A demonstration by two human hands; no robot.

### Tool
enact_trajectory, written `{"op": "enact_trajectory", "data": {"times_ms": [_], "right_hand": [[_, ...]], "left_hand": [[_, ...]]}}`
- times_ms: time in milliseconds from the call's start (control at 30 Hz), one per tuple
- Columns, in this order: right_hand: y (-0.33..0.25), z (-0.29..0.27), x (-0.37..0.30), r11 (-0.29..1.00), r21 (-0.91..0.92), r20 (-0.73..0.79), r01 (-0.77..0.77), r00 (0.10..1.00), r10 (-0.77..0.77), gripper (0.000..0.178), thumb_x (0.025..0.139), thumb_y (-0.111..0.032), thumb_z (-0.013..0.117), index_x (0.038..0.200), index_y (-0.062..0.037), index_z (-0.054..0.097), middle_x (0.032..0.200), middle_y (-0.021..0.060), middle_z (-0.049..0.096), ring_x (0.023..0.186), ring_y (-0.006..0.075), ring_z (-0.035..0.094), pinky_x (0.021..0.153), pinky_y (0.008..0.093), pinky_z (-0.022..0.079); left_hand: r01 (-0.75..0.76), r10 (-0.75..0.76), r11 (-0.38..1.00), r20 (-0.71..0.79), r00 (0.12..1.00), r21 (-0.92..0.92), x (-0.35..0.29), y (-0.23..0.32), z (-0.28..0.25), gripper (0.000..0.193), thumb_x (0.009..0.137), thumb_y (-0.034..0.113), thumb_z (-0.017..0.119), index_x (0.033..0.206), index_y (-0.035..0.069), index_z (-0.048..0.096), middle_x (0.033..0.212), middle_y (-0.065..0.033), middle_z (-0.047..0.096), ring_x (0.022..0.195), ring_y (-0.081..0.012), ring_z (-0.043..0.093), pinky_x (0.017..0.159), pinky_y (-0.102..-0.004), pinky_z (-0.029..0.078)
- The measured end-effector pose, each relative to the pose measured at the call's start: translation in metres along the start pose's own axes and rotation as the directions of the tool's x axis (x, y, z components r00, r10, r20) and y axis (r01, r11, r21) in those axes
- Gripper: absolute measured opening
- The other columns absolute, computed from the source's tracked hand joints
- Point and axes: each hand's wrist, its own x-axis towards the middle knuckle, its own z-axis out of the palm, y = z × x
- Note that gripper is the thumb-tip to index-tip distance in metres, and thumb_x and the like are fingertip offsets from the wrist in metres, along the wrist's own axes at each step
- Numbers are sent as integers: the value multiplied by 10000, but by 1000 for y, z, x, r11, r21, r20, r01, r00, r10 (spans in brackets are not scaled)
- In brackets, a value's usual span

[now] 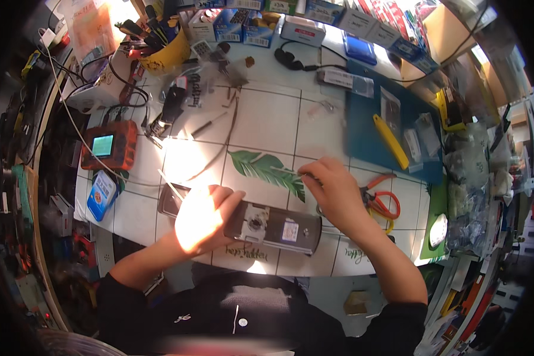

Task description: The person disassembles a door lock mechanism using pliers and a screwdriver. They remove the internal components, inspect the cylinder, and reassemble the lock. The person works at a cluttered workbench in a workshop environment.

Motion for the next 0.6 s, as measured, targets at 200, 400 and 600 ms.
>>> {"op": "enact_trajectory", "data": {"times_ms": [200,400,600], "right_hand": [[-3,-16,84,911,-284,-109,300,933,-342,250,853,-98,662,1100,-56,663,1113,124,631,1047,329,568,883,400,476],[-10,7,256,808,-535,-333,245,818,-469,368,843,-129,667,1204,-80,618,1216,132,604,1128,333,547,952,423,448],[-4,4,264,855,-494,-293,159,895,-336,183,875,-164,638,1034,-80,666,1069,140,650,1051,328,592,837,437,488]], "left_hand": [[-52,56,995,-39,998,81,-2,-3,5,801,597,275,771,1299,-25,531,1133,-104,580,1032,-244,557,911,-374,414],[-47,41,998,-110,993,-46,1,-2,2,524,796,214,612,1266,-11,554,1019,-80,566,870,-215,558,791,-335,447],[-35,32,998,-58,998,-55,0,-6,2,470,773,248,700,1187,40,624,1000,-30,592,849,-162,560,777,-307,416]]}}
